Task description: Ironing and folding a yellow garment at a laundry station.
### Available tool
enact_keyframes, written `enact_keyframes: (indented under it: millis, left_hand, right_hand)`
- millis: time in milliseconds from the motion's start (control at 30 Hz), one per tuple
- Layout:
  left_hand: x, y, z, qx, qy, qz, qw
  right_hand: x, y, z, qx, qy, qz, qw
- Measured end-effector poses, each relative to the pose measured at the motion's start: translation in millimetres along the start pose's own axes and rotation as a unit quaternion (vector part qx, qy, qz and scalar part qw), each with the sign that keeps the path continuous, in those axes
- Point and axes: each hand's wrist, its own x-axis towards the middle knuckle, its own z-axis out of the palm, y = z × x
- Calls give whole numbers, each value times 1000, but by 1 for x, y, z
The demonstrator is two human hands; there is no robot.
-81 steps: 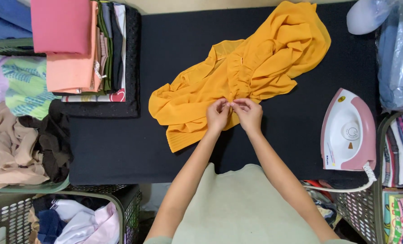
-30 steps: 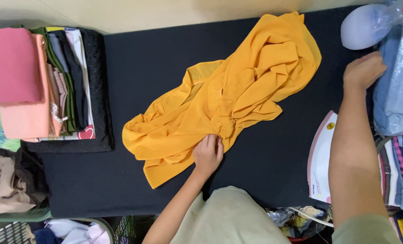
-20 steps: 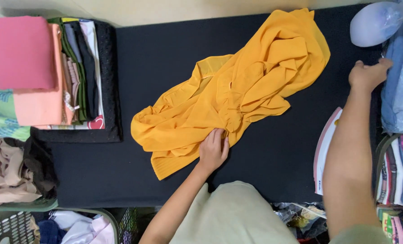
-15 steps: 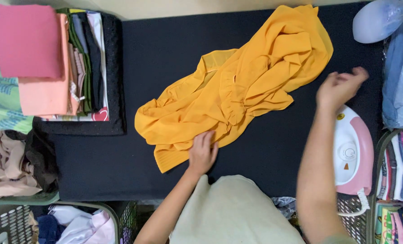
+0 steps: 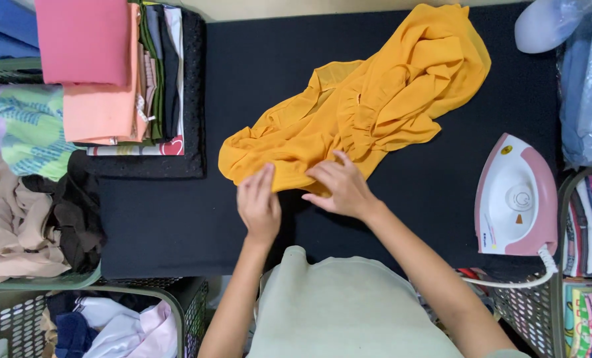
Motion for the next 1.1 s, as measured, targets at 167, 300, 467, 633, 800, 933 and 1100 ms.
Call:
enact_keyframes:
  millis: [167, 300, 467, 633, 800, 933, 1100]
  left_hand:
    - [25, -33, -35, 47, 77, 10, 996]
    - [46, -55, -83, 106, 166, -2, 981]
    - [47, -60, -88, 146, 117, -126, 974]
    - [67, -33, -75, 99, 32, -197, 975]
    - [67, -22, -52, 83, 53, -35, 994]
    - [75, -27, -50, 51, 85, -51, 994]
    - [103, -31, -77, 39, 205, -48, 977]
  right_hand:
    - [-16, 28, -25, -123, -64, 55, 989]
    - [-34, 26, -93, -181, -57, 134, 973]
    - [-45, -18, -152, -192, -49, 252, 947]
    - [-36, -14, -134, -298, -251, 390, 834]
    - [-14, -21, -61, -59, -117, 312, 941]
    - [-5, -30, -10, -35, -71, 148, 986]
    - [5, -56, -29, -73, 42, 75, 994]
